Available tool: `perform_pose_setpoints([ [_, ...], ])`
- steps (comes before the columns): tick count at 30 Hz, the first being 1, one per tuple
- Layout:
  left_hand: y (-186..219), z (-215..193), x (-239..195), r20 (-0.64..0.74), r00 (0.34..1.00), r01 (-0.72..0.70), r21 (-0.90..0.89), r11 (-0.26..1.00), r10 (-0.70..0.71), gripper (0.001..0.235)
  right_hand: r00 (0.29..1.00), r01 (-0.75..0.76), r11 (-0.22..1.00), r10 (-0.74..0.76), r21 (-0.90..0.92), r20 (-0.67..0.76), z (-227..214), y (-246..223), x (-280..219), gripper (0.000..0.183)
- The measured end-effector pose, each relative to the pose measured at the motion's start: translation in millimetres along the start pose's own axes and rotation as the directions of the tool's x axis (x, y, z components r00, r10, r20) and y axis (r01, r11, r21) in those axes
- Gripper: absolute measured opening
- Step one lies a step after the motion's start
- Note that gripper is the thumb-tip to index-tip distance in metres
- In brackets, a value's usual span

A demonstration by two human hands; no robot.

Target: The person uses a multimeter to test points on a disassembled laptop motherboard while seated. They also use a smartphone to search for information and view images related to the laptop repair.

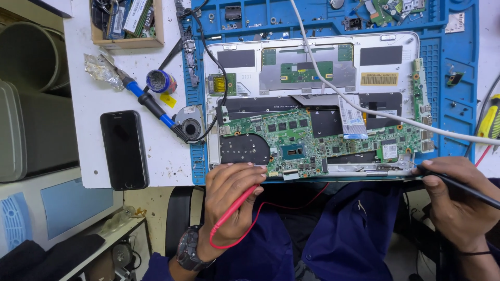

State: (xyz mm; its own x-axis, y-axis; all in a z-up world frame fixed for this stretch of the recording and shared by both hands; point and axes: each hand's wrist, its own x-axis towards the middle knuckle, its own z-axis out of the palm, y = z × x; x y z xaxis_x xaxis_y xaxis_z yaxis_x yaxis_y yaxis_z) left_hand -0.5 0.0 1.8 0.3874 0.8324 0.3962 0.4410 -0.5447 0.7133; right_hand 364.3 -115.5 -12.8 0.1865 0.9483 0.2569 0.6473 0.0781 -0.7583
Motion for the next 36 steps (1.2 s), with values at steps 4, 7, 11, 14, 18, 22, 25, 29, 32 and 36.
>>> perform_pose_setpoints([
  [4, -0.4, -0.8, -0.7, -0.004, 1.0, -0.007, 0.007, 1.0, 0.008, 0.016, 0.999, -0.009, 1.0, 0.01, 0.026, -0.046, 3.4, -9.8, 1.3, 0.018],
  [7, -1.9, -0.9, -0.9, 0.004, 1.0, -0.021, 0.006, 1.0, 0.021, 0.014, 0.995, 0.024, 1.0, -0.024, 0.001, -0.093, -1.3, -14.2, 0.3, 0.019],
  [11, -1.6, -2.7, -1.1, 0.01, 0.999, -0.049, 0.013, 0.999, 0.049, 0.012, 0.991, 0.1, 0.994, -0.102, -0.037, -0.087, -5.5, -32.9, 7.4, 0.016],
  [14, -3.1, -3.3, -1.2, 0.018, 0.998, -0.068, 0.021, 0.997, 0.067, 0.012, 0.988, 0.133, 0.991, -0.134, -0.021, -0.08, 6.0, -58.3, 21.2, 0.013],
  [18, -2.7, -3.7, -1.8, 0.022, 0.998, -0.067, 0.024, 0.997, 0.067, 0.015, 0.994, 0.11, 0.992, -0.111, 0.063, 0.004, 25.0, -70.7, 32.6, 0.015],
  [22, -3.5, -2.5, -1.4, 0.012, 0.997, -0.073, 0.03, 0.997, 0.072, 0.014, 0.993, 0.08, 0.98, -0.095, 0.18, 0.076, 43.1, -80.9, 35.2, 0.016],
  [25, -3.7, -1.6, 0.5, 0.0, 0.996, -0.086, 0.015, 0.996, 0.086, 0.013, 0.959, 0.188, 0.966, -0.22, 0.178, 0.18, 55.9, -96.0, 50.8, 0.013],
  [29, 11.4, -12.5, -2.5, -0.011, 0.981, -0.193, -0.018, 0.981, 0.193, 0.014, 0.829, 0.423, 0.877, -0.476, 0.226, 0.294, 73.0, -116.6, 56.3, 0.02],
  [32, 31.3, -16.1, -0.6, 0.0, 0.937, -0.345, -0.174, 0.922, 0.35, 0.013, 0.72, 0.541, 0.814, -0.578, 0.213, 0.384, 83.5, -112.8, 48.0, 0.038],
  [36, 42.3, -6.3, -9.5, -0.046, 0.936, -0.346, -0.284, 0.894, 0.348, 0.009, 0.7, 0.576, 0.804, -0.578, 0.147, 0.419, 91.3, -103.6, 27.6, 0.036],
])
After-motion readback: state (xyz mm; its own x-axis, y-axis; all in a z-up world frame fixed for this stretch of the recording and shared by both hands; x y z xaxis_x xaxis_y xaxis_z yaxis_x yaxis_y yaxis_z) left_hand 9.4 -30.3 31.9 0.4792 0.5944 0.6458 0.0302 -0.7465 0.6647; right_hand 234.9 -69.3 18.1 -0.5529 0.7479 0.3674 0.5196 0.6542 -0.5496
